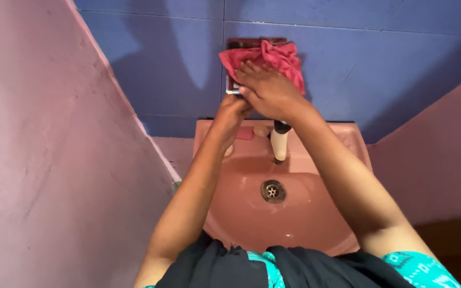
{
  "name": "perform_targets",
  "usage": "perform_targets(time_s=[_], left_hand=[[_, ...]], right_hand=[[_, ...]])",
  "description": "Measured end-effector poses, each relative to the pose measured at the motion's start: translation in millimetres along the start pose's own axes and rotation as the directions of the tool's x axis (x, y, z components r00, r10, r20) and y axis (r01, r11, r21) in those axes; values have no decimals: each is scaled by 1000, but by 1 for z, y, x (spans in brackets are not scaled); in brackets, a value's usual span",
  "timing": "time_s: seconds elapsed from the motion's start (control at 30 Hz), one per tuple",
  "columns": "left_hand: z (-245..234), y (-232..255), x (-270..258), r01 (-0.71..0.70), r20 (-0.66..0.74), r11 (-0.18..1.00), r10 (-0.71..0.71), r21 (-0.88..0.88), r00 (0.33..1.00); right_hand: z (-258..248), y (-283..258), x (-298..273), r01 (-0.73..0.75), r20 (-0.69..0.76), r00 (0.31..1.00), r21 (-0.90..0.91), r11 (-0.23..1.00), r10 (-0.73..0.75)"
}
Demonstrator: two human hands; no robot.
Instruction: The person cleans a metal soap dish and the surrounding bathroom wall using a small green scrub pad and then wipes the area with a pink cloth.
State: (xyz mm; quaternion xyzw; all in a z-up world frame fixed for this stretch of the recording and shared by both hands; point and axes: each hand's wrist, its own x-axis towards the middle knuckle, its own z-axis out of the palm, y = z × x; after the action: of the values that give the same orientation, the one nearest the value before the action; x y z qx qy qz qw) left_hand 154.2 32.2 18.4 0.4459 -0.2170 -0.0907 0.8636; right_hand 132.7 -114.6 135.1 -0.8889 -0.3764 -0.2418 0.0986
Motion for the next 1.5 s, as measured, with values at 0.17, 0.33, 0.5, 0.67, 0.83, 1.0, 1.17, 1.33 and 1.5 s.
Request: perform_targets(time_s=[0.17, 0.33, 0.5, 0.67, 0.83, 1.0, 1.17, 1.33, 1.5], left_hand=[[-23, -16, 4, 113, -42, 993, -114, -38, 993], [-8, 4, -6, 107, -75, 994, -109, -20, 991], [-11, -1, -4, 169, -89, 986, -168, 7, 982], [0, -4, 1, 114, -50, 993, -115, -21, 992], [8, 10, -9, 144, -95, 982, -156, -119, 983], [2, -5, -27, 258, -166, 953, -284, -162, 944], [-2, -20, -27, 313, -174, 922, -356, -229, 918], [-16, -9, -28, 283, -151, 945, -308, -162, 940], [-13, 11, -31, 163, -283, 979, -191, -119, 940]], right_hand=[[-32, 8, -24, -23, 141, 990, 309, 951, -22], [-49, 18, -28, -196, 171, 971, 163, 967, 168], [-13, 5, -1, 7, -26, 1000, 87, 996, -5], [-20, -19, 2, -329, 258, 927, 216, 919, 271], [-67, -2, -31, -196, 72, 981, 431, 881, 183], [-68, 14, -20, -136, -587, 640, 548, 825, 496], [-30, 14, 28, 218, -224, 957, 126, 968, -186], [-17, 50, 12, 107, -62, 993, 192, 975, -97], [31, 83, -54, -246, -306, 697, 748, 616, 649]])
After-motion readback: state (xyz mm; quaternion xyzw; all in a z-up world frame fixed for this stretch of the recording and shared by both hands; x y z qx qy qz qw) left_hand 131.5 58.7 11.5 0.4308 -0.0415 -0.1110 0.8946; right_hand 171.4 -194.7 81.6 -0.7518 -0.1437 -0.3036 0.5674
